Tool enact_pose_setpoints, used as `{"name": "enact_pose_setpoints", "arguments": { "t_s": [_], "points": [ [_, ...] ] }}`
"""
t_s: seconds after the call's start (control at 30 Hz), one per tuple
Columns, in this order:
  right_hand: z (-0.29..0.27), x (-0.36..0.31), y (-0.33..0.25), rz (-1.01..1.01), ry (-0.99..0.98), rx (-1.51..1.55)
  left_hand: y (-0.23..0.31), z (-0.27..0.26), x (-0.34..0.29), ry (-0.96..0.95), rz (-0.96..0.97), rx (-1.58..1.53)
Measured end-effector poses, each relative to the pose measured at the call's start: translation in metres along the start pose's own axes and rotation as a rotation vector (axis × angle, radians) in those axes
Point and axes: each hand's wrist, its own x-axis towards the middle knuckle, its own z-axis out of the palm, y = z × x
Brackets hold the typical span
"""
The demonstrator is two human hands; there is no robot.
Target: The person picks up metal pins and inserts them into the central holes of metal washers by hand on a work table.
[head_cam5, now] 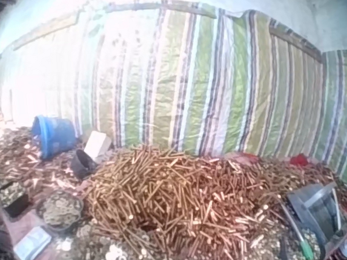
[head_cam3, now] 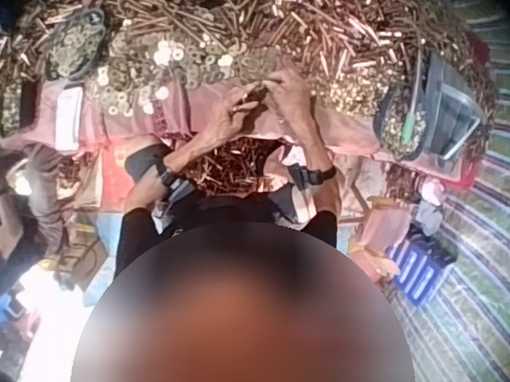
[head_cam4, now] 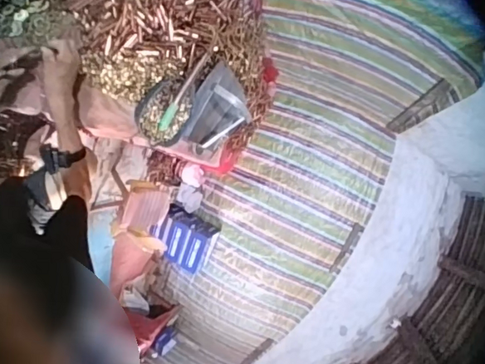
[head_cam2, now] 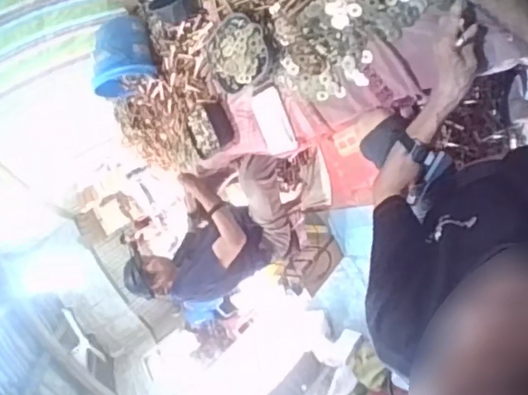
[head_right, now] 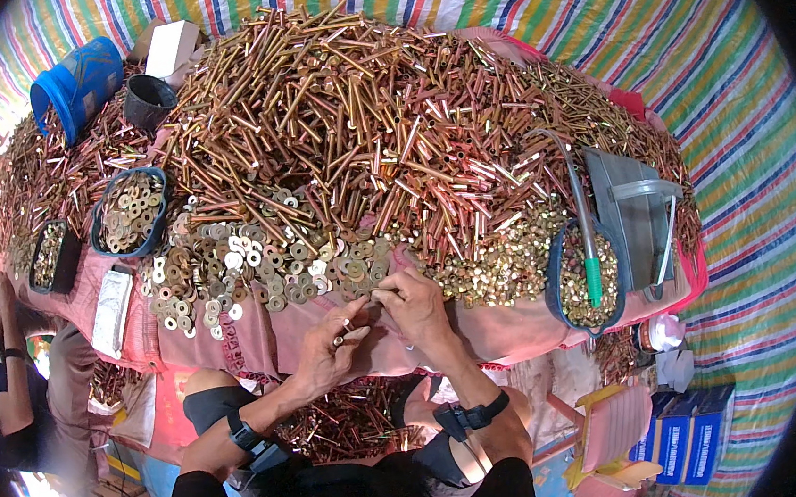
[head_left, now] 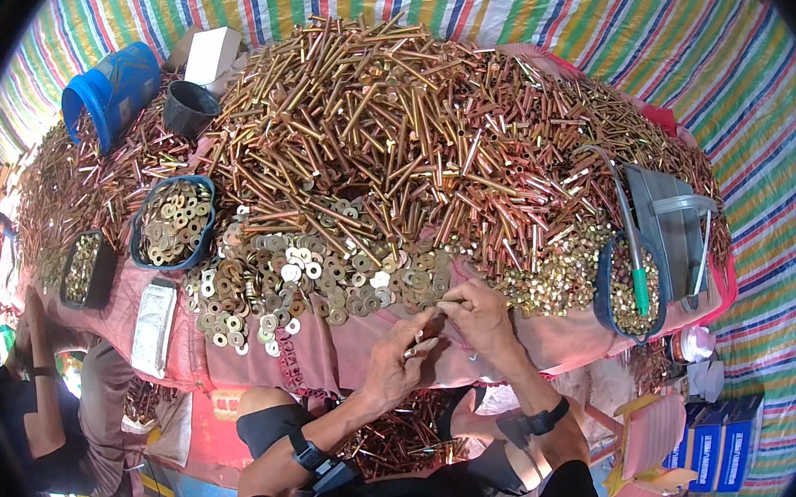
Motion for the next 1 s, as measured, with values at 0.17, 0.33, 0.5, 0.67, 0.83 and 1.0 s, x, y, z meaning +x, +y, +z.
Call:
{"name": "enact_pose_setpoints", "arguments": {
  "t_s": [0.17, 0.33, 0.5, 0.67, 0.83, 1.0],
  "points": [
    [-0.018, -0.002, -0.016, 0.448, -0.031, 0.654, 0.001, 0.002, 0.0, 0.04, 0.006, 0.088],
    [-0.021, -0.008, -0.046, 0.425, -0.21, 0.899, 0.004, 0.003, 0.001, 0.036, -0.006, 0.099],
    [-0.013, -0.01, -0.061, 0.451, -0.244, 0.725, 0.002, 0.0, 0.001, 0.002, -0.025, 0.054],
    [-0.01, -0.014, -0.067, 0.386, -0.23, 0.698, 0.001, 0.001, -0.003, 0.023, 0.053, 0.126],
    [-0.015, -0.014, -0.061, 0.217, -0.07, 0.388, 0.002, 0.001, -0.003, 0.006, 0.098, 0.134],
    [-0.053, 0.003, -0.022, -0.003, 0.357, -0.353, 0.003, -0.001, -0.007, 0.002, 0.013, 0.08]
  ]
}}
